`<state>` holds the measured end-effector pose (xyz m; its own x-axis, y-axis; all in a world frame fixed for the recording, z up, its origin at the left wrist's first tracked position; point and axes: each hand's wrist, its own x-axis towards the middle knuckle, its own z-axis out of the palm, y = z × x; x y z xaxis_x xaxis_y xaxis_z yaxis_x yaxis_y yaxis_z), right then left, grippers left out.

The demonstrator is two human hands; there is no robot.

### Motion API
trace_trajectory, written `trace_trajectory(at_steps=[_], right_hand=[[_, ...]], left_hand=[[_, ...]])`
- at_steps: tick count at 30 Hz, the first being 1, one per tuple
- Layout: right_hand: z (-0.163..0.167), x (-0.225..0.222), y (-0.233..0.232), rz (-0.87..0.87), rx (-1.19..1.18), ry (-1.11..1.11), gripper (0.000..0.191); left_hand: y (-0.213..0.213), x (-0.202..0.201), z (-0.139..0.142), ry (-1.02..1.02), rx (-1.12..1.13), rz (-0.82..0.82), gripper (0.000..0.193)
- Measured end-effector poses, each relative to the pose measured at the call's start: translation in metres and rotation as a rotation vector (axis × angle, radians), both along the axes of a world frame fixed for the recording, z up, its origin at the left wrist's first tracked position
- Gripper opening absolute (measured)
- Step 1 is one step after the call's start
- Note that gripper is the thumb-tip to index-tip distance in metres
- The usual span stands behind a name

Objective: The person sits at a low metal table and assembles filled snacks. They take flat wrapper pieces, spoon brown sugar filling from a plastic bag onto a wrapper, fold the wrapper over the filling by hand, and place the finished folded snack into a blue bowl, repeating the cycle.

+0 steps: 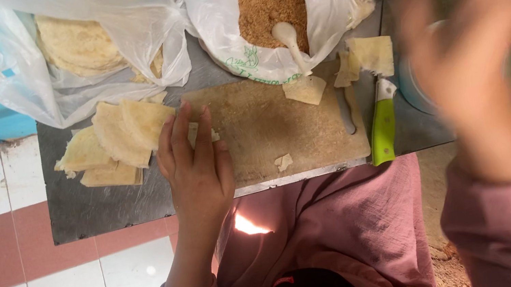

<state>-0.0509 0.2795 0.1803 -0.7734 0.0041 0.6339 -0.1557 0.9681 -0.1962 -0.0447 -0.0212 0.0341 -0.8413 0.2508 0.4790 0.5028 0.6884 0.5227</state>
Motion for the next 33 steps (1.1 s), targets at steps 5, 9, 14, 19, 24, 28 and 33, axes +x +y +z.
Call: trace_trajectory(at_steps=[5, 9, 14, 19, 24, 28, 33], right_hand=[[-0.099, 0.071, -0.062, 0.513, -0.263, -0.426, 0.062], [-0.127, 0.069, -0.045, 0.145, -0.077, -0.219, 0.049], [-0.102, 0.029, -0.068, -0.074, 0.07, -0.358, 0.074], [-0.111, 0.04, -0.066, 0.198, -0.866, -0.35, 0.069], [-0.119, 0.056, -0.064, 0.465, -1.45, -0.53, 0.064], [-0.111, 0.055, -0.075, 0.485, -1.466, -0.556, 0.075], [-0.102, 0.051, -0.08, 0.365, -1.247, -0.472, 0.076]], left_hand=[[-0.007, -0.001, 0.0, 0.051, 0.203, -0.015, 0.031], [-0.015, 0.002, 0.007, 0.019, 0.398, 0.084, 0.02], [-0.001, 0.009, 0.014, -0.003, 0.457, -0.002, 0.017], [0.023, 0.011, 0.007, -0.238, 0.564, -0.18, 0.024], [0.035, 0.007, -0.004, -0.79, 1.044, -0.546, 0.037], [0.036, 0.011, -0.006, -0.791, 0.83, -0.371, 0.03], [0.036, 0.01, 0.003, -0.869, 0.7, -0.29, 0.024]])
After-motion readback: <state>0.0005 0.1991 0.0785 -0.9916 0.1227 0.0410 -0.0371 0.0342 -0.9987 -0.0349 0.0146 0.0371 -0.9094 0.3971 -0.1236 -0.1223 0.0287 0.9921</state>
